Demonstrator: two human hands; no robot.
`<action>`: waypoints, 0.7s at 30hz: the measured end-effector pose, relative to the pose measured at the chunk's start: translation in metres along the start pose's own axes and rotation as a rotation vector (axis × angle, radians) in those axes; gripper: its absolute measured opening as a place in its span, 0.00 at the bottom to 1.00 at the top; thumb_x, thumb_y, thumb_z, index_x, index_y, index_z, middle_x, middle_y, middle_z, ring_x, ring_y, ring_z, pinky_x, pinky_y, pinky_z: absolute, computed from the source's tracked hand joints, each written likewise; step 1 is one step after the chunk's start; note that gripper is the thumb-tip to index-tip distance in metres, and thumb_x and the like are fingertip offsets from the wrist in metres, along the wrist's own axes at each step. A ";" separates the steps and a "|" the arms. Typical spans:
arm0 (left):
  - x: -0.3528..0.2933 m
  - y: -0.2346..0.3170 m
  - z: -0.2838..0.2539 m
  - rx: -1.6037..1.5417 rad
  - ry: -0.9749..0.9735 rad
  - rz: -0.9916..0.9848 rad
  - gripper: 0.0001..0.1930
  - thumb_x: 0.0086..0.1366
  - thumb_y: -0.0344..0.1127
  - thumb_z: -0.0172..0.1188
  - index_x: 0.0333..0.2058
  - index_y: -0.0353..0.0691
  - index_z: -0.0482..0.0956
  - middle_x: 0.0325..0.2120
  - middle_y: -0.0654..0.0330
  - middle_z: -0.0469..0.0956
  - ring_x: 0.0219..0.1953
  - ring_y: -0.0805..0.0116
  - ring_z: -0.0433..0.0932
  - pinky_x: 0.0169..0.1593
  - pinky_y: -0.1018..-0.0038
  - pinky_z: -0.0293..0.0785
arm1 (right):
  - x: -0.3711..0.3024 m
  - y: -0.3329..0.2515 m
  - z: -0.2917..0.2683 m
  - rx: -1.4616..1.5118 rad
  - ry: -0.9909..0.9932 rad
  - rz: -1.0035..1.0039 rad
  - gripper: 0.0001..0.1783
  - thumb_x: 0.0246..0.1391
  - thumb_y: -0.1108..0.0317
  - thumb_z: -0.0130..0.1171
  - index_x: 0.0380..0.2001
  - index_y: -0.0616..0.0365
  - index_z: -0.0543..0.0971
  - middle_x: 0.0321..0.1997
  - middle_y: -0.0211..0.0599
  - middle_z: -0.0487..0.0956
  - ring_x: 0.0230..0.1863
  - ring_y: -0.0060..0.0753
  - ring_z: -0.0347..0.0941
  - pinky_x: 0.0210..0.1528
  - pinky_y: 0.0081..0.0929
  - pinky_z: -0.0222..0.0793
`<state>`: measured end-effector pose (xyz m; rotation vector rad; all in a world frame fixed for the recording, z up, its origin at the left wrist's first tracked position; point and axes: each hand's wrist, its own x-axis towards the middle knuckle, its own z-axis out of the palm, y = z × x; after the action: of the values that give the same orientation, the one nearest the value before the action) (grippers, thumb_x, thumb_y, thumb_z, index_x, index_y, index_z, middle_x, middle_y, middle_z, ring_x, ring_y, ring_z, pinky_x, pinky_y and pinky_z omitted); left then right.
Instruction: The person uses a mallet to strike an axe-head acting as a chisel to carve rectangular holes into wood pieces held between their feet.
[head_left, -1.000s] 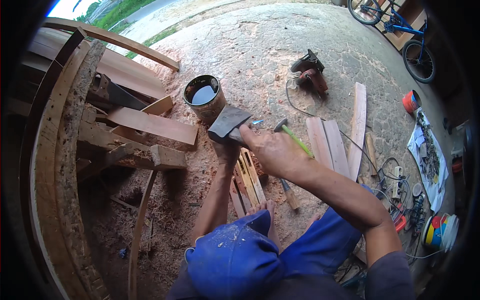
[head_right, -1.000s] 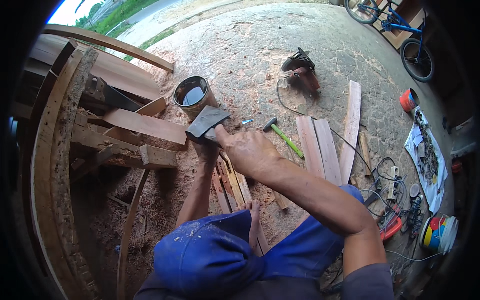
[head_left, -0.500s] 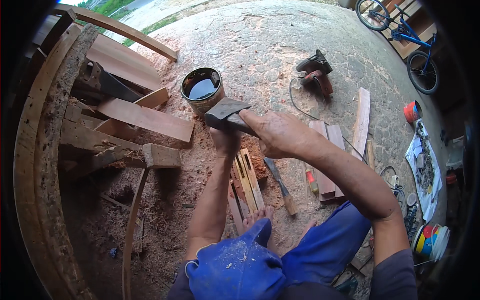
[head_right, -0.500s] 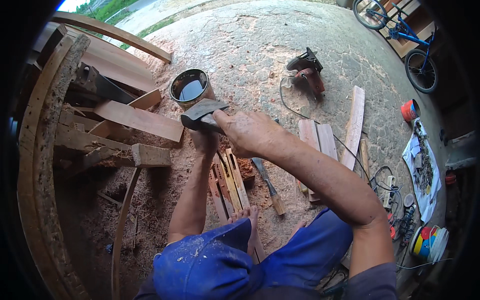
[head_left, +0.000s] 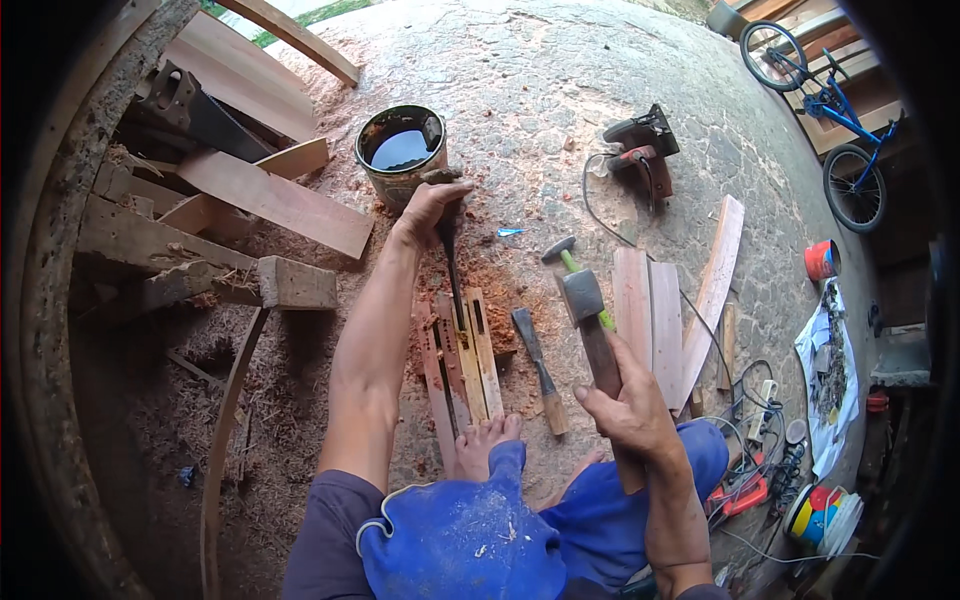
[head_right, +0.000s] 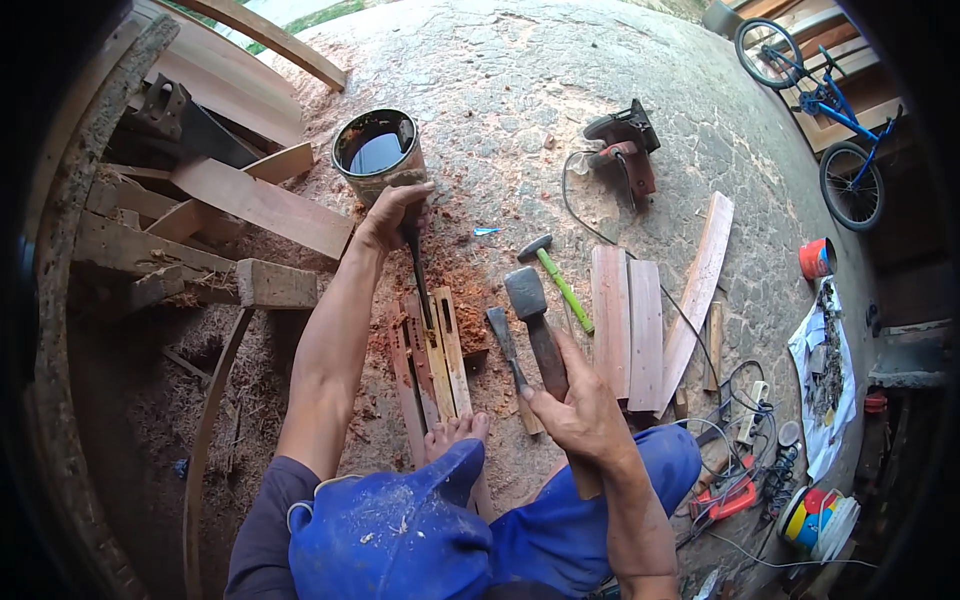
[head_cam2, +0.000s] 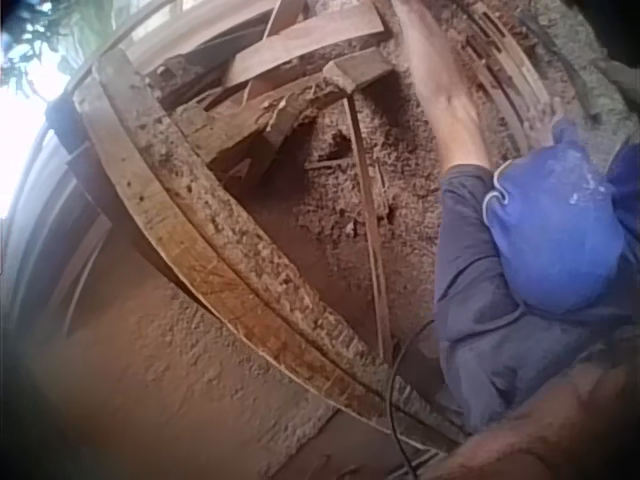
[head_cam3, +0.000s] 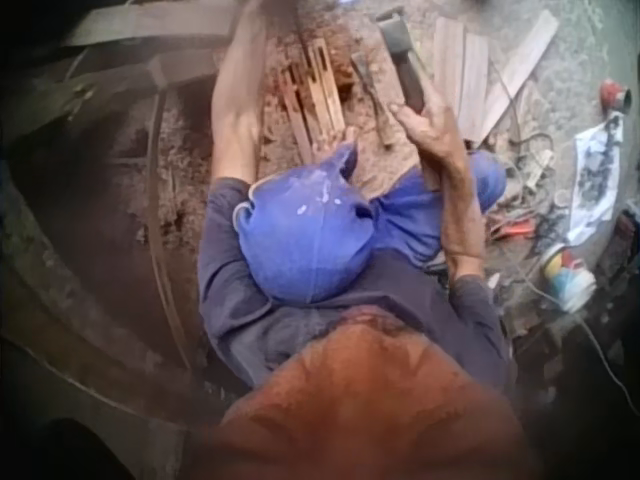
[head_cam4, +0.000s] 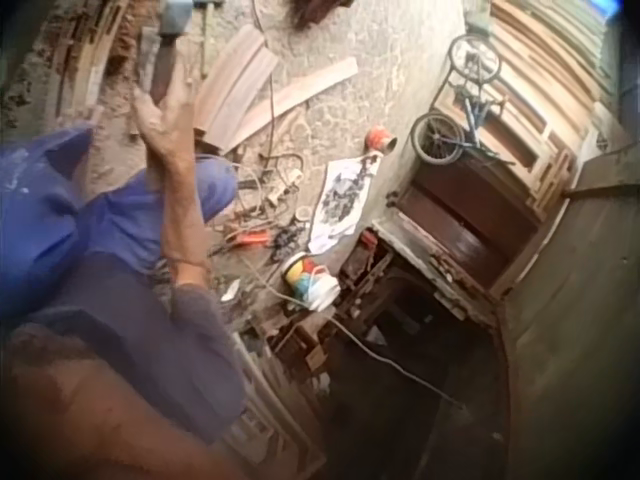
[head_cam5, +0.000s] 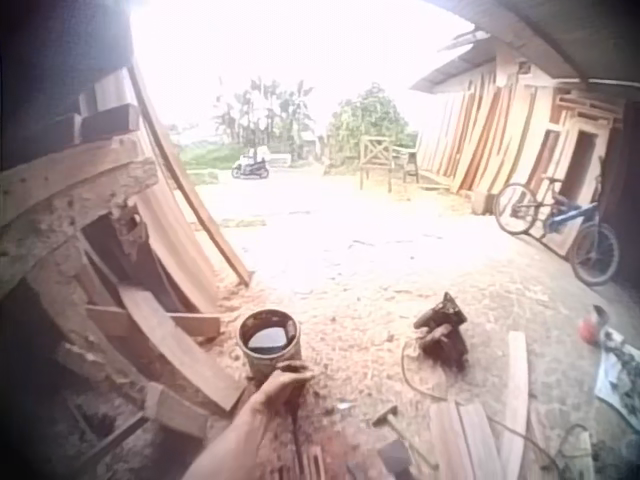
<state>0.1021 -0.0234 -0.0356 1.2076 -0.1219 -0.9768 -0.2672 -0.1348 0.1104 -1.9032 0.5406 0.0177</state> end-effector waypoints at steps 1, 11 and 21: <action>-0.024 0.003 0.015 -0.013 -0.237 0.112 0.12 0.62 0.41 0.70 0.33 0.40 0.78 0.16 0.70 0.69 0.16 0.79 0.65 0.20 0.77 0.62 | -0.003 0.008 -0.003 -0.003 0.002 0.043 0.42 0.55 0.66 0.64 0.69 0.70 0.60 0.56 0.59 0.78 0.59 0.45 0.76 0.60 0.35 0.69; -0.147 0.009 0.094 0.511 0.277 0.905 0.11 0.59 0.35 0.75 0.30 0.34 0.82 0.25 0.64 0.83 0.28 0.75 0.79 0.36 0.75 0.77 | -0.016 -0.001 -0.018 0.297 0.041 0.130 0.39 0.56 0.72 0.62 0.70 0.62 0.60 0.24 0.27 0.72 0.18 0.18 0.69 0.19 0.22 0.65; -0.131 -0.018 0.069 0.356 0.414 0.895 0.11 0.63 0.32 0.72 0.23 0.41 0.79 0.15 0.69 0.76 0.15 0.81 0.72 0.19 0.80 0.65 | -0.019 0.003 -0.015 0.266 0.012 0.102 0.40 0.56 0.72 0.61 0.71 0.60 0.59 0.25 0.26 0.72 0.18 0.18 0.68 0.19 0.22 0.66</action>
<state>-0.0263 0.0158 0.0302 1.4482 -0.4742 0.0877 -0.2890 -0.1426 0.1186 -1.6165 0.6164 0.0001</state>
